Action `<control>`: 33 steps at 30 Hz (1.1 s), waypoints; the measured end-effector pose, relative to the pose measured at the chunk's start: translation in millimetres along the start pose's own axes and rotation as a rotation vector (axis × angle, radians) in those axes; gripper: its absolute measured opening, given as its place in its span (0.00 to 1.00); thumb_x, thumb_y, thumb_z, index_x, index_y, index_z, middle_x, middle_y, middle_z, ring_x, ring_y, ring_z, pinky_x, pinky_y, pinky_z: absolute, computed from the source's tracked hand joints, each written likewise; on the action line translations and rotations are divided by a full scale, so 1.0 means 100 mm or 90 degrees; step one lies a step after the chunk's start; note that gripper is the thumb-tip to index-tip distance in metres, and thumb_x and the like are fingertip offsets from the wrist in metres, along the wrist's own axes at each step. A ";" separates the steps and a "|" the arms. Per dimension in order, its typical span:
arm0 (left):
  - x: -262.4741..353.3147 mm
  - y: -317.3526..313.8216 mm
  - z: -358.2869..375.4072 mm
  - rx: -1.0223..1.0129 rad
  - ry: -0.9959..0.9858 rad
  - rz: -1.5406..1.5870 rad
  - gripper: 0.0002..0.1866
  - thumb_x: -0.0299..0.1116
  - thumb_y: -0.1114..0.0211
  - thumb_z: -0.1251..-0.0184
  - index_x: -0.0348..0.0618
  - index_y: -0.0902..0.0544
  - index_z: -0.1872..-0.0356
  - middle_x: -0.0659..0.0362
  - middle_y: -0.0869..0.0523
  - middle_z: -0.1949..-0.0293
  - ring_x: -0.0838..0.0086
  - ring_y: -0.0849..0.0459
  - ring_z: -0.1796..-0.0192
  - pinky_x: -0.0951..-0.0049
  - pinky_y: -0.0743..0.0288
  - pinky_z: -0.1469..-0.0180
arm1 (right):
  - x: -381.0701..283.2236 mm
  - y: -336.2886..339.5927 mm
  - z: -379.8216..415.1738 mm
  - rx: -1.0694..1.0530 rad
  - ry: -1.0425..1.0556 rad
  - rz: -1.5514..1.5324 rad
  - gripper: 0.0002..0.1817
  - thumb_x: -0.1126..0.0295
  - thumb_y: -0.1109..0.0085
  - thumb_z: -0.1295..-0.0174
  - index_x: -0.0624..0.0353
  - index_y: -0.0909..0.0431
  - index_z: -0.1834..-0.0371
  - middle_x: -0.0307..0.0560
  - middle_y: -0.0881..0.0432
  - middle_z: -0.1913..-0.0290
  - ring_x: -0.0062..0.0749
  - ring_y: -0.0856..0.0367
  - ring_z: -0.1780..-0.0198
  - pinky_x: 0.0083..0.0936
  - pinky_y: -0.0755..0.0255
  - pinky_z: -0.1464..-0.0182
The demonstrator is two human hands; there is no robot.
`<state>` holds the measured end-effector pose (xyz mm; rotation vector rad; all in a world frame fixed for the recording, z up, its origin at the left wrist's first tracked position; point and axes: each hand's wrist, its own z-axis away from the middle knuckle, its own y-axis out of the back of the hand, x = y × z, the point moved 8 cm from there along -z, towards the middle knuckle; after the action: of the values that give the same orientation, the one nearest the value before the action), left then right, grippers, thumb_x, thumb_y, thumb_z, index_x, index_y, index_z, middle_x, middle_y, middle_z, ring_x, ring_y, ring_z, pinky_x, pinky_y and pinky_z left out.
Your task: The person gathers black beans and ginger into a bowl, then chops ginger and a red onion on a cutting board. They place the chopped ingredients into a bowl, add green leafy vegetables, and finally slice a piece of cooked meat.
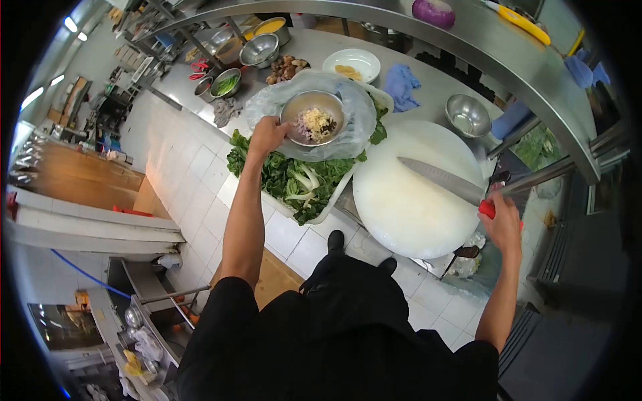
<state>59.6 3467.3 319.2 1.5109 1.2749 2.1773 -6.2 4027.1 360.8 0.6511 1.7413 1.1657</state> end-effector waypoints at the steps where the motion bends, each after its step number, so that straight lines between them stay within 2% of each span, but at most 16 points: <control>1: -0.03 -0.02 -0.03 0.015 -0.008 0.091 0.17 0.38 0.38 0.35 0.30 0.16 0.65 0.55 0.17 0.79 0.73 0.17 0.76 0.70 0.24 0.73 | -0.01 0.00 -0.03 0.001 0.016 -0.008 0.20 0.76 0.28 0.57 0.61 0.27 0.61 0.58 0.21 0.64 0.56 0.22 0.59 0.45 0.29 0.56; 2: -0.05 0.06 0.05 0.022 -0.005 0.089 0.17 0.38 0.38 0.35 0.30 0.16 0.65 0.55 0.17 0.79 0.73 0.17 0.76 0.70 0.24 0.73 | 0.00 -0.03 -0.04 0.001 0.024 -0.012 0.20 0.76 0.28 0.57 0.61 0.27 0.61 0.58 0.21 0.64 0.56 0.22 0.59 0.45 0.29 0.56; 4: -0.10 0.33 0.32 0.098 -0.020 0.304 0.12 0.31 0.44 0.37 0.30 0.18 0.64 0.56 0.16 0.77 0.75 0.17 0.76 0.73 0.25 0.75 | -0.02 -0.07 -0.10 0.007 0.089 0.017 0.19 0.75 0.28 0.56 0.61 0.28 0.62 0.58 0.21 0.64 0.56 0.23 0.60 0.46 0.30 0.57; 5: -0.11 0.42 0.49 0.124 0.037 0.336 0.10 0.30 0.44 0.38 0.31 0.19 0.66 0.58 0.17 0.75 0.77 0.21 0.77 0.73 0.28 0.77 | 0.01 -0.12 -0.12 -0.001 0.090 -0.021 0.18 0.74 0.29 0.54 0.60 0.28 0.62 0.57 0.22 0.65 0.57 0.23 0.60 0.46 0.31 0.57; 8: -0.04 0.46 0.69 0.170 -0.041 0.225 0.11 0.29 0.44 0.38 0.30 0.19 0.65 0.60 0.19 0.76 0.80 0.25 0.77 0.75 0.32 0.75 | 0.01 -0.26 -0.21 -0.029 0.048 -0.016 0.18 0.74 0.29 0.54 0.59 0.27 0.62 0.56 0.22 0.66 0.57 0.24 0.60 0.46 0.31 0.57; 13: -0.18 0.75 0.98 0.225 -0.084 0.358 0.09 0.29 0.45 0.36 0.31 0.20 0.66 0.65 0.22 0.74 0.83 0.29 0.73 0.77 0.36 0.72 | 0.02 -0.38 -0.39 -0.084 0.112 -0.062 0.18 0.74 0.29 0.54 0.60 0.28 0.62 0.54 0.23 0.63 0.54 0.24 0.59 0.44 0.33 0.55; 18: -1.08 1.16 1.50 0.274 0.027 0.386 0.10 0.30 0.44 0.36 0.31 0.19 0.64 0.67 0.23 0.75 0.84 0.31 0.73 0.77 0.38 0.72 | -0.15 -0.77 -0.47 -0.107 0.152 0.032 0.18 0.75 0.29 0.55 0.60 0.28 0.62 0.54 0.23 0.62 0.54 0.24 0.59 0.44 0.32 0.54; 20: -1.49 1.34 1.75 0.319 0.055 0.277 0.10 0.31 0.44 0.36 0.32 0.20 0.66 0.68 0.25 0.76 0.84 0.33 0.74 0.76 0.39 0.73 | -0.05 -0.91 -0.49 -0.102 0.065 -0.001 0.18 0.74 0.29 0.54 0.60 0.28 0.63 0.55 0.24 0.63 0.55 0.24 0.59 0.43 0.31 0.55; 22: -1.91 1.52 2.08 0.353 0.042 0.266 0.10 0.32 0.43 0.36 0.37 0.18 0.65 0.70 0.27 0.77 0.86 0.34 0.75 0.78 0.42 0.74 | -0.11 -0.98 -0.30 -0.084 0.014 0.055 0.17 0.74 0.29 0.53 0.61 0.28 0.63 0.57 0.23 0.63 0.56 0.24 0.59 0.43 0.30 0.55; 23: -2.33 1.58 2.25 0.351 0.098 0.202 0.10 0.33 0.43 0.36 0.38 0.18 0.65 0.70 0.25 0.76 0.85 0.32 0.73 0.78 0.40 0.72 | -0.18 -0.97 -0.19 -0.060 0.004 0.055 0.17 0.74 0.30 0.52 0.61 0.28 0.63 0.57 0.23 0.63 0.56 0.24 0.59 0.43 0.30 0.55; 25: -2.73 1.61 2.60 0.329 0.174 0.306 0.11 0.29 0.46 0.35 0.33 0.19 0.62 0.66 0.21 0.73 0.84 0.28 0.72 0.79 0.36 0.71 | -0.18 -0.94 -0.06 0.005 -0.020 0.086 0.16 0.73 0.30 0.51 0.61 0.28 0.62 0.59 0.22 0.64 0.57 0.25 0.59 0.43 0.30 0.55; 27: -3.38 1.51 2.83 0.353 0.200 0.418 0.12 0.27 0.47 0.35 0.29 0.20 0.58 0.61 0.17 0.68 0.81 0.22 0.68 0.78 0.28 0.65 | -0.21 -0.99 0.02 0.070 -0.051 0.105 0.15 0.71 0.31 0.50 0.61 0.27 0.62 0.59 0.22 0.64 0.56 0.25 0.58 0.43 0.30 0.54; 29: -3.83 1.25 3.03 0.305 0.259 0.406 0.12 0.26 0.47 0.35 0.28 0.20 0.57 0.60 0.17 0.67 0.80 0.21 0.67 0.77 0.27 0.65 | -0.26 -1.02 -0.06 0.090 -0.059 0.111 0.14 0.68 0.32 0.48 0.59 0.25 0.61 0.57 0.21 0.64 0.54 0.24 0.54 0.41 0.30 0.52; 30: -4.02 1.21 3.12 0.286 0.300 0.387 0.13 0.26 0.47 0.35 0.28 0.20 0.56 0.60 0.17 0.67 0.80 0.21 0.67 0.77 0.26 0.64 | -0.29 -1.00 -0.07 0.104 -0.063 0.191 0.13 0.68 0.33 0.47 0.57 0.22 0.60 0.54 0.19 0.62 0.52 0.23 0.52 0.39 0.29 0.50; 32: -4.18 1.00 3.23 0.274 0.290 0.377 0.12 0.26 0.47 0.35 0.30 0.19 0.57 0.59 0.17 0.67 0.79 0.20 0.68 0.76 0.25 0.66 | -0.26 -0.99 -0.08 0.113 -0.069 0.160 0.13 0.67 0.31 0.48 0.54 0.20 0.59 0.50 0.17 0.59 0.50 0.22 0.51 0.38 0.29 0.49; 33: -4.32 0.88 3.26 0.265 0.304 0.402 0.12 0.26 0.47 0.35 0.31 0.19 0.57 0.59 0.16 0.67 0.79 0.20 0.69 0.76 0.25 0.67 | -0.37 -0.99 -0.09 0.108 -0.077 0.218 0.14 0.67 0.31 0.49 0.54 0.19 0.58 0.48 0.16 0.58 0.49 0.22 0.50 0.38 0.29 0.48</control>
<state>556.4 3333.2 130.4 1.7990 1.6448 2.9529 8.4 3952.5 287.1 1.1334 1.6797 1.1851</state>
